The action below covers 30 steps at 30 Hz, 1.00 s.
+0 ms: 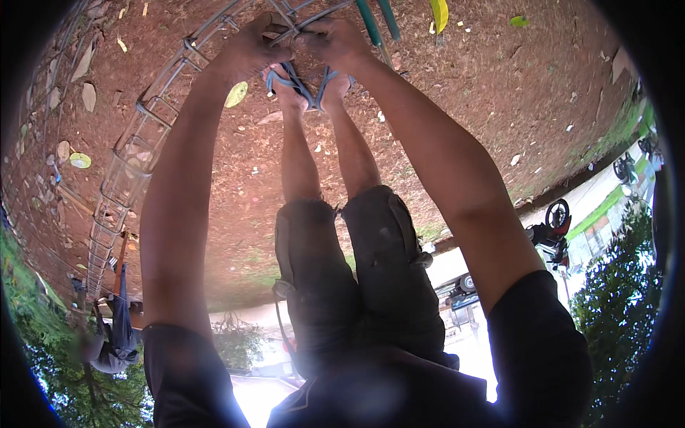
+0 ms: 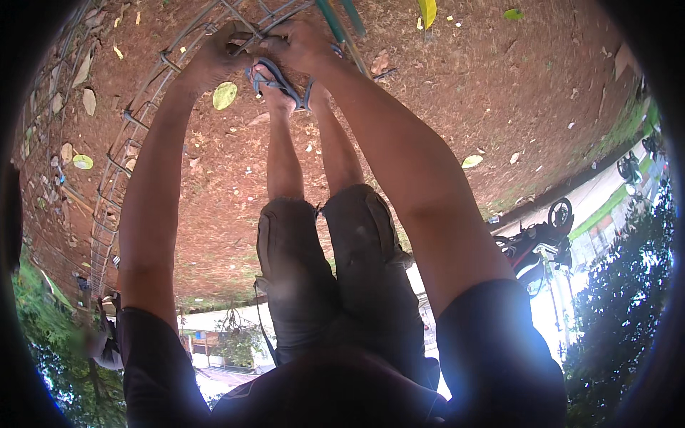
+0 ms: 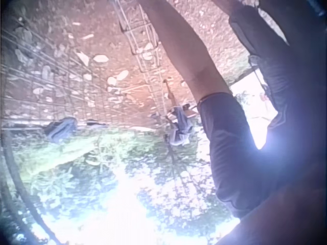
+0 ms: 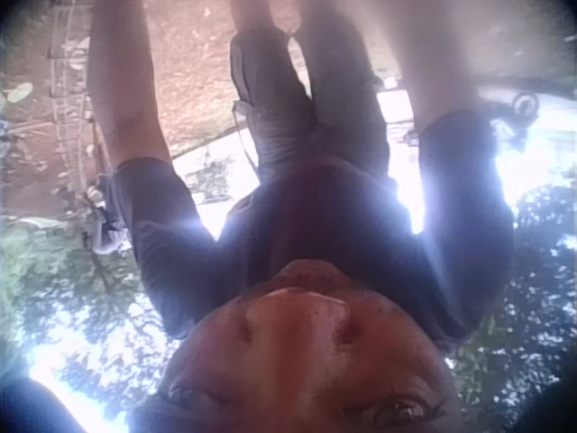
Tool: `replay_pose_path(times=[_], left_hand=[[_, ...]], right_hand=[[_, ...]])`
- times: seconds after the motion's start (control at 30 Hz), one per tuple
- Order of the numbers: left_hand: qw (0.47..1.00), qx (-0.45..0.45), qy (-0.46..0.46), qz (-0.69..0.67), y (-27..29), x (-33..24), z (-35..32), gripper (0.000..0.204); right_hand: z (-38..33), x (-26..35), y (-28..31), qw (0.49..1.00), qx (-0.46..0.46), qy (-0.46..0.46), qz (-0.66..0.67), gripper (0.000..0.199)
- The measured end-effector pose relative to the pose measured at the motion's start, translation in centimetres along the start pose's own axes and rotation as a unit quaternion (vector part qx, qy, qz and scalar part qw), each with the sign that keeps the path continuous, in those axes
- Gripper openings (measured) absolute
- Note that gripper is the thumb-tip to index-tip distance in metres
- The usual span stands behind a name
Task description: The person uses pliers to twist wire ties at the intersections of a metal wire mesh laid on the ground. They repeatedly position the mesh, grip the wire with pliers, and twist to secure the joints.
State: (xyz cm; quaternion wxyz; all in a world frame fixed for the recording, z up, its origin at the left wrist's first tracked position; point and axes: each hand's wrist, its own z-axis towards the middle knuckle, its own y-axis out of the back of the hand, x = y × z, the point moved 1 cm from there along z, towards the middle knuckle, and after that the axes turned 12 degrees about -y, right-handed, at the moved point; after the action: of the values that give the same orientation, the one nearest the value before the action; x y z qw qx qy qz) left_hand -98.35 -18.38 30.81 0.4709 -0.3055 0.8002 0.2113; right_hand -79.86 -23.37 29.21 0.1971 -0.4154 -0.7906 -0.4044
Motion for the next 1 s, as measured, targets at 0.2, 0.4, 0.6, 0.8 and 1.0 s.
replay_pose_path(times=[0.2, 0.4, 0.6, 0.8, 1.0], left_hand=[[0.953, -0.140, -0.032, 0.268, -3.1, 0.7, -0.2, 0.027], [0.907, -0.114, 0.121, 0.387, -4.0, -0.5, 0.5, 0.023], [0.921, -0.077, 0.205, 0.321, -3.9, 0.0, 2.4, 0.028], [0.967, 0.088, 0.206, -0.119, 0.3, 3.7, 3.1, 0.025], [0.932, 0.031, 0.336, -0.135, 0.0, 0.7, 4.2, 0.023]], right_hand=[[0.3, -0.3, 0.2, 0.999, 0.015, 0.015, -0.046, 0.029], [0.2, -0.2, -0.6, 0.999, 0.014, -0.022, -0.040, 0.028], [0.0, -0.5, -0.4, 1.000, -0.008, 0.000, -0.002, 0.029], [0.0, -0.6, -0.6, 0.999, -0.030, 0.025, -0.017, 0.030], [-0.1, -0.3, -0.7, 0.999, -0.037, 0.022, -0.016, 0.030]])
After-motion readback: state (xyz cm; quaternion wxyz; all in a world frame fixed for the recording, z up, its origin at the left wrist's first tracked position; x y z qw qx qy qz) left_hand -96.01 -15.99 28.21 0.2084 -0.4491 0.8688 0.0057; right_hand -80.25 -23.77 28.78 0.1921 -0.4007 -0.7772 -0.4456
